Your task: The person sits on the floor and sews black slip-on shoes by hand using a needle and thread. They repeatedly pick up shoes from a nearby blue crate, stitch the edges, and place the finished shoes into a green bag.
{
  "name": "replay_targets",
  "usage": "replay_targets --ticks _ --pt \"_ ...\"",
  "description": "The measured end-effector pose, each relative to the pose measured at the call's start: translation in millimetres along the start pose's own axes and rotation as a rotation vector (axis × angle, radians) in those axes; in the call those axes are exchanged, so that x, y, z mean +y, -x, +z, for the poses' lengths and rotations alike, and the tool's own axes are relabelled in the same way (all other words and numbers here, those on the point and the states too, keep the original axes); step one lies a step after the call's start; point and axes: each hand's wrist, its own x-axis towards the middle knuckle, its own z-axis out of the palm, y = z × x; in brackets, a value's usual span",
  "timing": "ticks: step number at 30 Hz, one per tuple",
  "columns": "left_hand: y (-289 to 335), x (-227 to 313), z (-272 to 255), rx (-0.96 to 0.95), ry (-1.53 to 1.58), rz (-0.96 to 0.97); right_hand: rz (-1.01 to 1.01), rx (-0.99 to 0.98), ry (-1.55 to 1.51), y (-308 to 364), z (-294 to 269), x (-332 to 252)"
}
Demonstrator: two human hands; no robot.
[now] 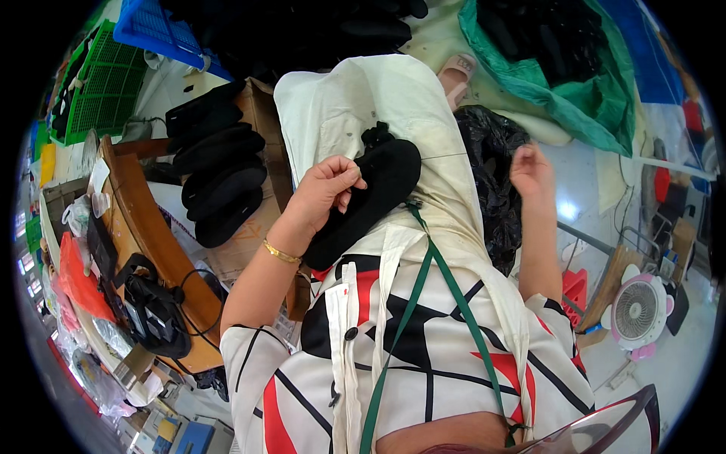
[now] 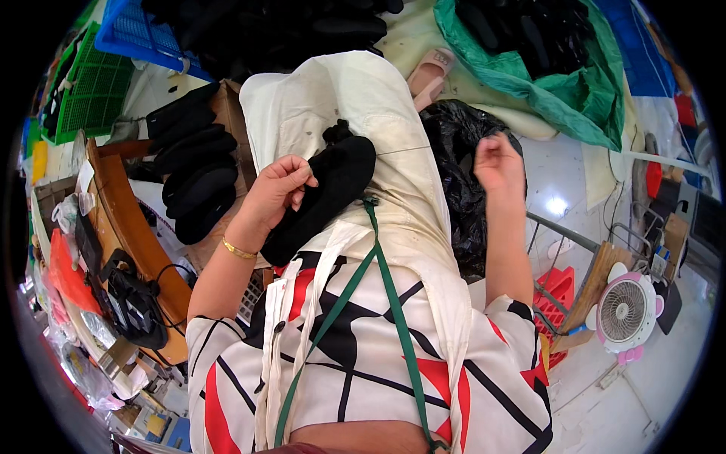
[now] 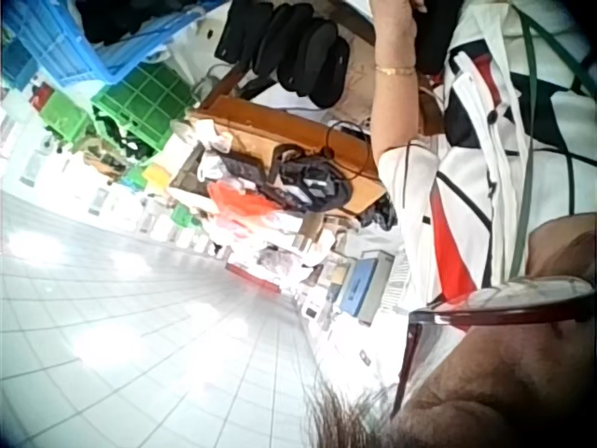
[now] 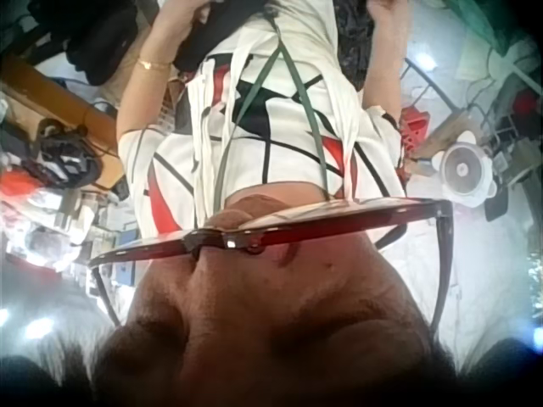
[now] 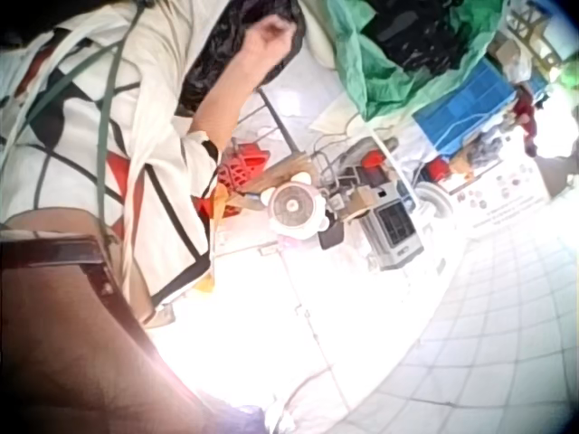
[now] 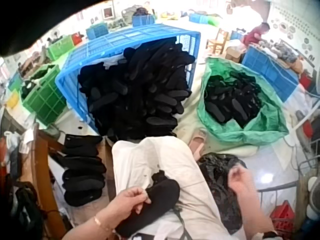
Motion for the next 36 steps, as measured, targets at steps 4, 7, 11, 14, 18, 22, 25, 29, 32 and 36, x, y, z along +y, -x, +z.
replay_targets --ticks 4,7,11,14,18,22,25,29,32,36 --pt "-2.6 3.5 -2.2 -0.006 -0.037 -0.018 -0.367 0.339 -0.028 -24.4 -45.7 -43.3" --pt "-4.4 9.1 0.3 0.041 -0.194 0.034 -0.38 0.307 -0.015 -20.2 -48.7 -29.9" --pt "-9.6 7.3 6.4 0.157 -0.788 0.362 -0.362 0.298 -0.01 -25.9 -58.1 -25.7" --pt "-5.5 26.6 31.8 0.228 -1.063 0.375 -0.36 0.273 -0.018 -20.5 -52.6 -24.7" --pt "-15.8 16.1 31.7 0.244 -1.11 0.447 -0.378 0.223 -0.007 -14.7 -47.0 -30.0" --pt "-16.2 15.5 37.8 0.243 -1.083 0.368 -0.378 0.181 0.008 -8.7 -49.4 -38.1" --pt "-17.5 16.0 39.1 0.23 -0.997 0.313 -0.368 0.181 -0.003 -6.4 -48.7 -38.6" --pt "-24.1 9.0 36.0 0.264 -1.099 0.394 -0.385 0.198 0.004 -3.3 -46.8 -42.9" --pt "-27.8 3.9 31.0 0.275 -1.15 0.503 -0.42 0.157 0.03 1.9 -54.3 -62.0" --pt "-33.7 -1.0 26.1 0.283 -1.098 0.608 -0.702 0.18 0.051 -6.2 -132.1 -160.7"
